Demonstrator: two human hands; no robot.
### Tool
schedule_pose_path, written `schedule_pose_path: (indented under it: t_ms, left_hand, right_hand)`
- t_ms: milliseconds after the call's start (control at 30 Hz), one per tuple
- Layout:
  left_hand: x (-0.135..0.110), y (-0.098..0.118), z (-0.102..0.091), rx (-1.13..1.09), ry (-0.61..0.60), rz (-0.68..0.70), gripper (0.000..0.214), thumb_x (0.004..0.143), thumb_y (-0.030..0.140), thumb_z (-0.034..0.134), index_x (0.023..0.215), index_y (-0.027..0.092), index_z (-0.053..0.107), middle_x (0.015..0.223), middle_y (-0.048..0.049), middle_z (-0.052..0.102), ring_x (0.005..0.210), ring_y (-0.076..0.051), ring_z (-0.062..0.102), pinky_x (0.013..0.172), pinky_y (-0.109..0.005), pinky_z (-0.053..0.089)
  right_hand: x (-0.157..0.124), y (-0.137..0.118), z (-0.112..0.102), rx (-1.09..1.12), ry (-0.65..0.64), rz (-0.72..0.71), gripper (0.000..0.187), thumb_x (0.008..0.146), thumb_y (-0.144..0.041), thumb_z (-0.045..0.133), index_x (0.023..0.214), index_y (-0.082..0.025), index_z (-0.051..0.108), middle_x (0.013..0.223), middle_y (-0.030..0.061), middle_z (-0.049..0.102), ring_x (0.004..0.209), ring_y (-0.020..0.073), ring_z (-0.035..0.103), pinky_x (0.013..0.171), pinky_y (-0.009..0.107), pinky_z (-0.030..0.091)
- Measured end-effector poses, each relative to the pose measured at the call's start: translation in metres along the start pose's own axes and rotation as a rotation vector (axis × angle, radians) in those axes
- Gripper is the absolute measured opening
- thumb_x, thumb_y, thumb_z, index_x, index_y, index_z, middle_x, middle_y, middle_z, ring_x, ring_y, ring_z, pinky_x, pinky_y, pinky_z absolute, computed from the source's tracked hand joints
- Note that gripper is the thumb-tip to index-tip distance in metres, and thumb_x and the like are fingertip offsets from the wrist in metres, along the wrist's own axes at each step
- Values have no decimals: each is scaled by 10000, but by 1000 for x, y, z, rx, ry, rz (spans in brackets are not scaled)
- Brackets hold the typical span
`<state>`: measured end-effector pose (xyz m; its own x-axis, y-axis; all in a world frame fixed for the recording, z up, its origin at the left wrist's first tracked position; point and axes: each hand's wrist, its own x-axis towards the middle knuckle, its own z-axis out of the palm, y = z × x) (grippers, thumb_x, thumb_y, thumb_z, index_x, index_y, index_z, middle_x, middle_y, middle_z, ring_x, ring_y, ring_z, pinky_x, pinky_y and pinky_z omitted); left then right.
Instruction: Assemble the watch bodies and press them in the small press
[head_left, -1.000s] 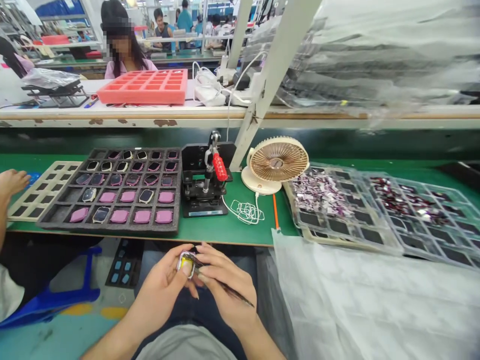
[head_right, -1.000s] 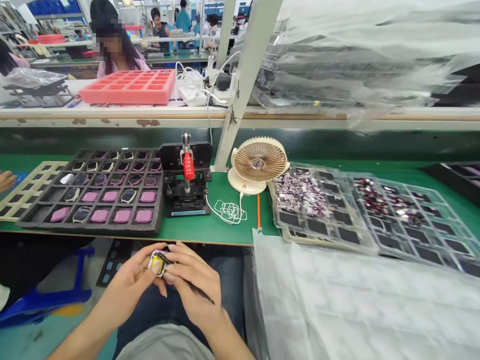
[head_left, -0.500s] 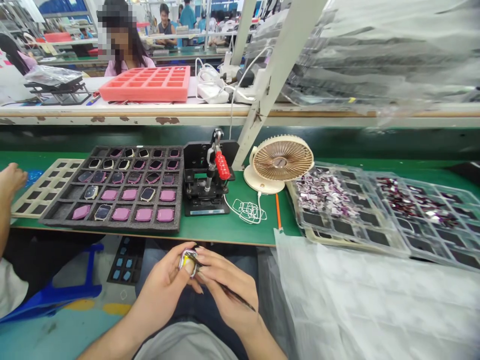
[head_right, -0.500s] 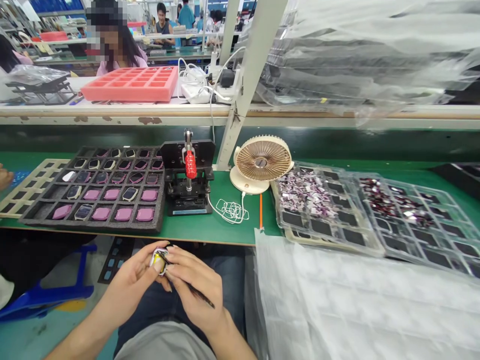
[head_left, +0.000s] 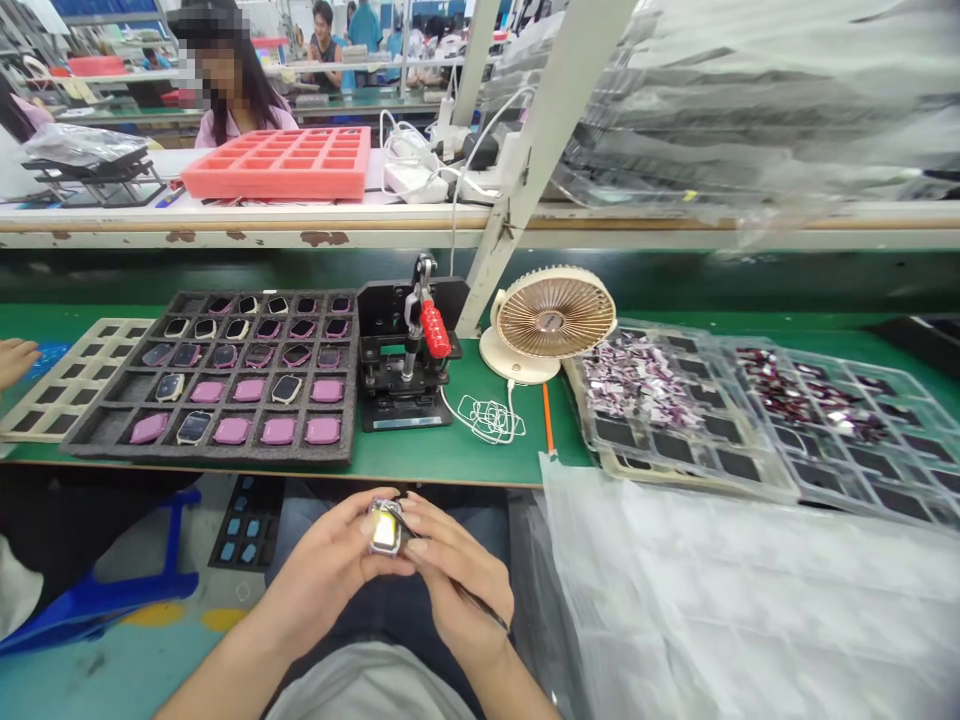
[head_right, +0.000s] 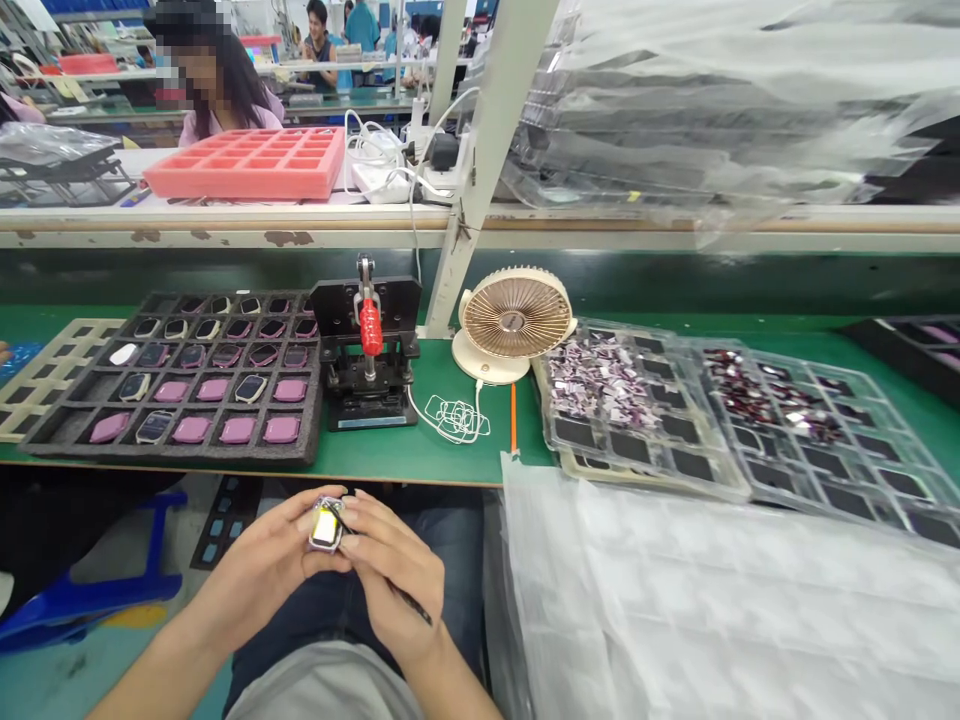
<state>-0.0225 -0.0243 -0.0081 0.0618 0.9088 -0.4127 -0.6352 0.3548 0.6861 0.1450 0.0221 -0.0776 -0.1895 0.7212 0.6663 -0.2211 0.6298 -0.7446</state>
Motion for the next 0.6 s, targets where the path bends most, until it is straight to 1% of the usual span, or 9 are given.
schedule_pose_path:
  t_ms: [100, 167, 267, 333, 367, 400, 467, 533, 600]
  left_hand:
    - [6, -1, -3, -63, 49, -5, 296, 973, 237, 705, 1242, 115, 733, 1153, -167, 784, 987, -268, 767, 924, -409, 620]
    - [10, -1, -4, -74, 83, -8, 328, 948, 215, 734, 1255, 101, 716, 1165, -187, 787, 974, -288, 784, 931, -416, 620]
    - [13, -1, -3, -77, 118, -29, 392, 928, 215, 756, 1294, 86, 695, 1286, -235, 746, 991, -308, 788, 892, -401, 635]
    - [13, -2, -2, -67, 135, -56, 414, 917, 212, 769, 1305, 84, 697, 1325, -248, 727, 1024, -320, 783, 868, -384, 642]
    - [13, -3, -1, -61, 137, -70, 420, 912, 212, 775, 1306, 85, 701, 1340, -250, 720, 1048, -330, 778, 869, -383, 642]
    - [13, -5, -1, -54, 134, -84, 422, 909, 215, 779, 1305, 87, 706, 1353, -249, 714, 1071, -340, 772, 877, -388, 641]
    - [11, -10, -2, -50, 116, -107, 420, 911, 234, 781, 1301, 91, 718, 1378, -248, 700, 1104, -359, 761, 906, -412, 634]
    - [10, -15, -5, -61, 90, -118, 424, 929, 280, 765, 1306, 89, 722, 1398, -252, 687, 1136, -379, 747, 947, -448, 619]
    - [9, -20, -10, -86, 73, -126, 450, 950, 326, 742, 1331, 89, 711, 1405, -254, 681, 1181, -397, 726, 1006, -482, 592]
  right_hand:
    - [-3, -4, 3, 67, 122, 55, 417, 927, 13, 678, 1196, -291, 775, 1190, 56, 802, 1128, 320, 766, 1009, 611, 625]
    - [0, -6, 2, 53, 257, 117, 342, 937, -30, 698, 1129, -296, 794, 1155, 42, 813, 1074, 305, 786, 973, 564, 649]
    - [24, 0, -10, -170, 560, 258, 179, 942, -144, 751, 1062, -259, 817, 1101, 53, 825, 994, 269, 805, 933, 459, 664]
    - [50, 14, -26, -376, 712, 302, 158, 948, -271, 766, 1085, -213, 819, 1123, 90, 818, 1034, 271, 790, 978, 445, 634]
    - [64, 24, -35, -483, 724, 317, 216, 956, -345, 750, 1098, -197, 817, 1153, 107, 809, 1078, 279, 773, 1006, 451, 612]
    - [76, 33, -46, -589, 686, 344, 275, 964, -413, 721, 1094, -191, 818, 1172, 116, 803, 1100, 285, 761, 1014, 453, 597]
    - [91, 51, -64, -765, 543, 443, 350, 959, -507, 673, 1035, -203, 829, 1118, 113, 815, 1045, 293, 763, 968, 453, 596]
    - [94, 62, -77, -854, 442, 536, 371, 946, -541, 650, 987, -221, 835, 1024, 102, 829, 963, 299, 766, 919, 456, 593]
    - [87, 64, -81, -883, 439, 563, 367, 944, -536, 637, 993, -228, 830, 1007, 104, 829, 967, 309, 757, 928, 466, 575]
